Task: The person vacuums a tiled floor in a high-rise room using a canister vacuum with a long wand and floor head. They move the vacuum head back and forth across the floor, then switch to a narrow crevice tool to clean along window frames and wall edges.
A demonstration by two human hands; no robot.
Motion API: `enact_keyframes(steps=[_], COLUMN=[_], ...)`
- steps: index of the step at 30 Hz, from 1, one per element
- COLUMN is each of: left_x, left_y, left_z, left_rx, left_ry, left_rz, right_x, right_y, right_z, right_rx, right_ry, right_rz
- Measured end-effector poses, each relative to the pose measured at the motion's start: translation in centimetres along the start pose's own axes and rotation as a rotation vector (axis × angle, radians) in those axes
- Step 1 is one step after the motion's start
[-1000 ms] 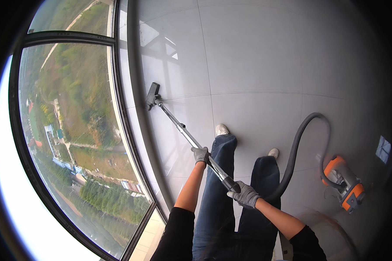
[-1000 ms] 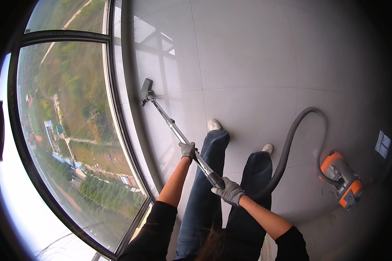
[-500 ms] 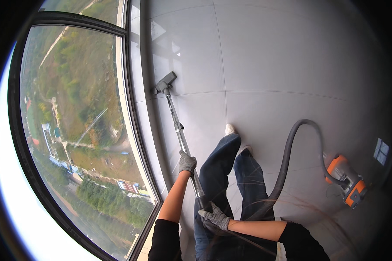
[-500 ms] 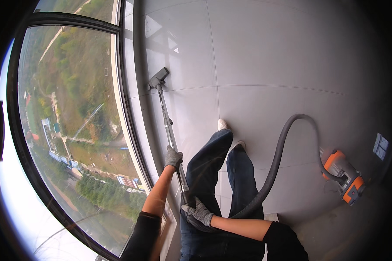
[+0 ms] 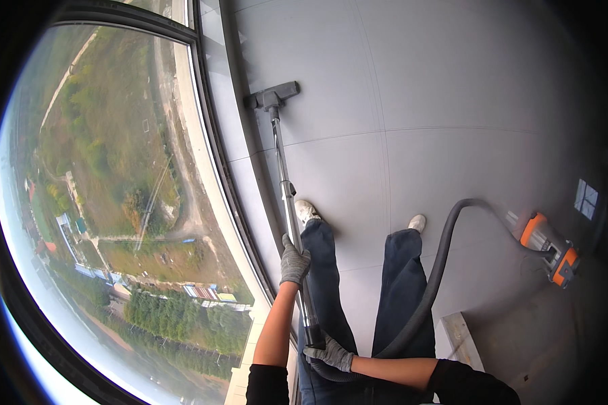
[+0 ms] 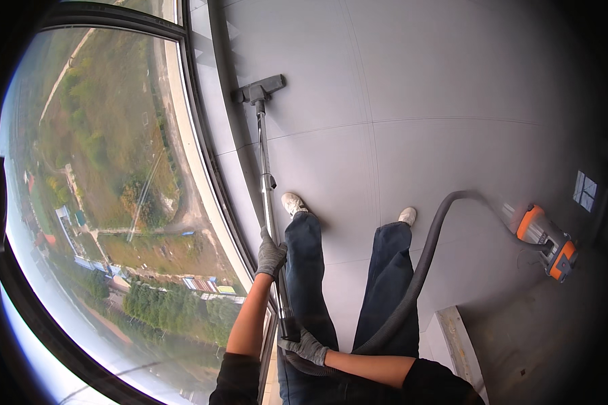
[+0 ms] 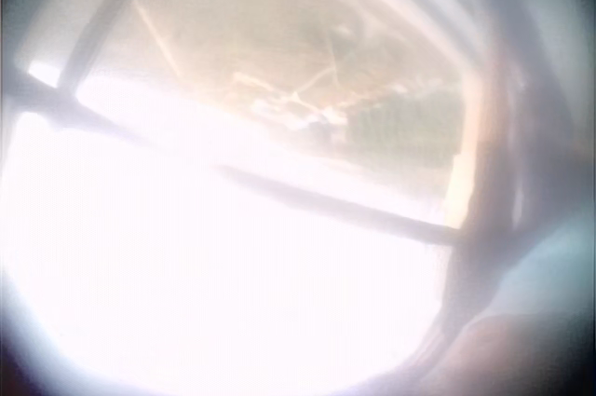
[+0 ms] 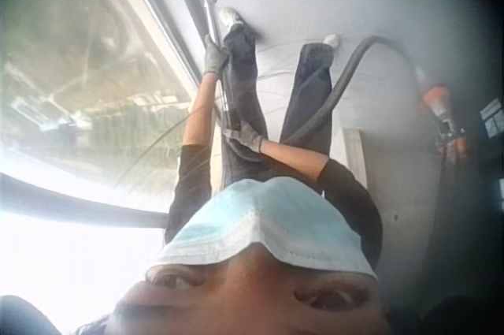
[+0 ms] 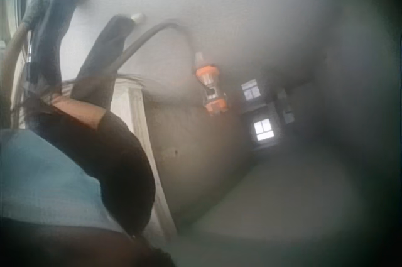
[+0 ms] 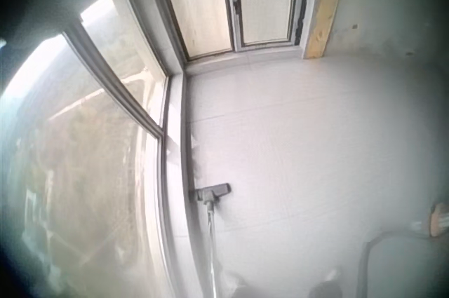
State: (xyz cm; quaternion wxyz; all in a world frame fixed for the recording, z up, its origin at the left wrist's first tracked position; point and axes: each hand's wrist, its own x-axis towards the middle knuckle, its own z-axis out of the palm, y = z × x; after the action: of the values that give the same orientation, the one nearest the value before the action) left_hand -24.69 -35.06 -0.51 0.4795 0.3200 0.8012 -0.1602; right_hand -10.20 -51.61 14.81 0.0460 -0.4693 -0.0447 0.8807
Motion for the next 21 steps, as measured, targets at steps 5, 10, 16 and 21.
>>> enact_keyframes(steps=[5, 10, 16, 21], left_x=[6.1, 8.4, 11.9, 17.0], left_y=[2.2, 3.5, 3.7, 10.6], left_z=[-5.9, -8.6, -9.6, -12.4], left_rx=[-0.114, -0.26, -0.144, -0.299], left_ry=[-0.024, -0.068, -0.011, -0.017], left_rz=[0.029, 0.046, 0.013, -0.01], right_x=[5.5, 5.0, 7.6, 12.4], right_y=[-5.6, -9.6, -11.1, -15.7], right_z=[3.1, 5.8, 6.6, 2.4], right_rx=[-0.028, 0.002, -0.242, -0.249], right_ry=[0.127, 0.128, 0.196, 0.175], right_rz=[-0.119, -0.167, -0.321, -0.172])
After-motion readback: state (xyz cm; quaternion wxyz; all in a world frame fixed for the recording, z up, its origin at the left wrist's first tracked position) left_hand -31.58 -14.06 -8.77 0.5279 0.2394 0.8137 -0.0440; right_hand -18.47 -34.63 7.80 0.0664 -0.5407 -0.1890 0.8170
